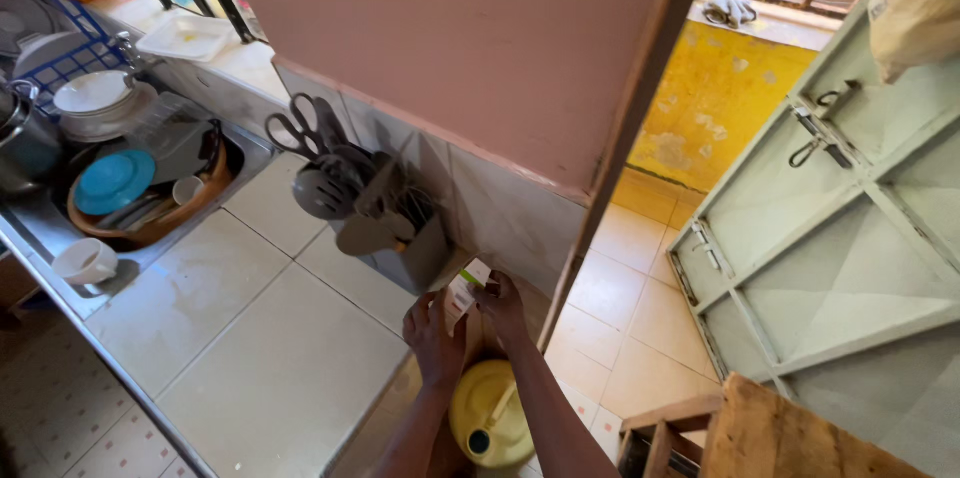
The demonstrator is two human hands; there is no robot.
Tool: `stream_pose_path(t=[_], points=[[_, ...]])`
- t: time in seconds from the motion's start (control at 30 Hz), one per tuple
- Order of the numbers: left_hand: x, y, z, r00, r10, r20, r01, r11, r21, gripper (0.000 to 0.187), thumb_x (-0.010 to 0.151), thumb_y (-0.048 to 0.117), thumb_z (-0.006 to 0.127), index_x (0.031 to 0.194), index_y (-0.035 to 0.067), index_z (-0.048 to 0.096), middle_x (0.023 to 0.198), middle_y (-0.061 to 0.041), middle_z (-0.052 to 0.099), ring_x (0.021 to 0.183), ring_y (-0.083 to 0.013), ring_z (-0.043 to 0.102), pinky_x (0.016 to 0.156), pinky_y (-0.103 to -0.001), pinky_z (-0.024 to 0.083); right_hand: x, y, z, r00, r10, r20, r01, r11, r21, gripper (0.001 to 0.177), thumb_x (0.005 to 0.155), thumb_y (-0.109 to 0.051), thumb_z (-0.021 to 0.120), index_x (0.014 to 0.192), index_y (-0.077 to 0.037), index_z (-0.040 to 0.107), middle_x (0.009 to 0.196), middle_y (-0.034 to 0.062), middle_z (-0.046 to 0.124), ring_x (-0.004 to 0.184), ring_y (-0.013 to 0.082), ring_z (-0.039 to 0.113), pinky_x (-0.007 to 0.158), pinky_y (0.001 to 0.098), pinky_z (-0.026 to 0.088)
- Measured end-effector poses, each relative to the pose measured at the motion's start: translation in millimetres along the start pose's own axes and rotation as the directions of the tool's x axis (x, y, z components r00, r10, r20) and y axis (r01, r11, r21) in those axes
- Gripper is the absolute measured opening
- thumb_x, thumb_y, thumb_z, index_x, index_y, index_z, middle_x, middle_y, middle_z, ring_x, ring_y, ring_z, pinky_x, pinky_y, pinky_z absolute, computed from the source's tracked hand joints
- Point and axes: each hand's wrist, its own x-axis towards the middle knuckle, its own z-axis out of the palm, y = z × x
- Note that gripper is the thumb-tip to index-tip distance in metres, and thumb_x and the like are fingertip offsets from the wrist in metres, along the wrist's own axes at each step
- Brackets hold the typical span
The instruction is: The person stands at a small wooden table covered with plastic bottles, jugs and small containers. They pick up bottles one at a time, unscrew and retighten caps, close a small jar and a pink canister, and carry several bottles to a drawer under the kitchen sink, placing them inside and arranging them.
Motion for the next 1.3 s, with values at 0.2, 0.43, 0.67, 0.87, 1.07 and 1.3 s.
stream_pose_path(t=[0.2, 0.43, 0.67, 0.87, 1.07, 1.3], points=[[36.4, -31.9, 41.0, 0.996, 0.011, -0.083, -0.018, 0.997, -0.078, 0.072, 0.079, 0.012, 0.083, 0.142, 0.005, 0.049, 0.140, -0.021, 0.041, 0.130, -0.0442, 0.036, 0.108, -0.054, 0.031, 44.1, 37.7, 40.8, 0.982, 0.068, -0.174, -0.046, 0.991, 0.130, 0.056, 0.083, -0.015, 0.078, 0.130, 0.001, 0.052, 0.100, 0.0132, 0.070, 0.084, 0.0196, 0.068, 0.069, 0.0318, 0.055], [17.2, -61.3, 45.4, 0.986, 0.029, -0.163, -0.084, 0.934, -0.348, 0.069, 0.084, 0.015, 0.082, 0.140, 0.003, 0.043, 0.139, -0.025, 0.036, 0.130, -0.0434, 0.036, 0.109, -0.051, 0.034, 42.9, 30.8, 53.6, 0.945, 0.046, -0.322, -0.016, 0.995, 0.093, 0.063, 0.083, -0.024, 0.086, 0.131, -0.001, 0.053, 0.104, 0.0091, 0.064, 0.082, 0.0169, 0.063, 0.064, 0.0309, 0.051], [16.1, -46.5, 24.2, 0.995, -0.035, -0.099, -0.009, 0.909, -0.417, 0.067, 0.083, 0.009, 0.079, 0.139, 0.002, 0.043, 0.136, -0.022, 0.040, 0.126, -0.0415, 0.042, 0.107, -0.049, 0.036, 22.8, 12.7, 59.9, 0.953, 0.125, -0.275, -0.113, 0.992, 0.060, 0.057, 0.085, -0.030, 0.081, 0.130, -0.004, 0.057, 0.103, 0.0112, 0.069, 0.083, 0.0172, 0.069, 0.064, 0.0306, 0.053], [-29.2, -26.9, 16.3, 0.978, -0.191, 0.089, 0.203, 0.741, -0.640, 0.048, 0.095, 0.019, 0.072, 0.132, 0.001, 0.047, 0.127, -0.020, 0.047, 0.118, -0.0307, 0.050, 0.102, -0.041, 0.041, -6.9, -6.4, 17.2, 0.933, 0.343, -0.104, -0.317, 0.925, 0.207, 0.073, 0.086, -0.030, 0.074, 0.149, -0.021, 0.038, 0.124, 0.0088, 0.063, 0.099, 0.0236, 0.067, 0.076, 0.0392, 0.058], [-109.2, -70.2, 95.5, 0.673, -0.440, 0.595, 0.719, 0.202, -0.665, 0.040, 0.102, 0.036, 0.060, 0.125, 0.004, 0.057, 0.098, -0.013, 0.060, 0.085, -0.0224, 0.056, 0.077, -0.036, 0.045, -56.9, 63.2, -57.1, 0.873, 0.487, -0.006, -0.486, 0.871, 0.071, 0.093, 0.081, -0.013, 0.076, 0.157, -0.033, 0.025, 0.118, 0.0119, 0.066, 0.105, 0.0232, 0.068, 0.083, 0.0451, 0.061], [-197.5, -199.7, 230.2, -0.019, -0.461, 0.887, 0.998, -0.063, -0.012, 0.038, 0.099, 0.036, 0.056, 0.119, 0.006, 0.069, 0.085, -0.014, 0.073, 0.068, -0.0285, 0.068, 0.063, -0.042, 0.055, -59.7, 262.2, -91.9, 0.743, 0.591, -0.314, -0.655, 0.739, -0.159, 0.090, 0.079, -0.004, 0.081, 0.151, -0.028, 0.031, 0.079, 0.0119, 0.067, 0.066, 0.0268, 0.062, 0.055, 0.0432, 0.049]])
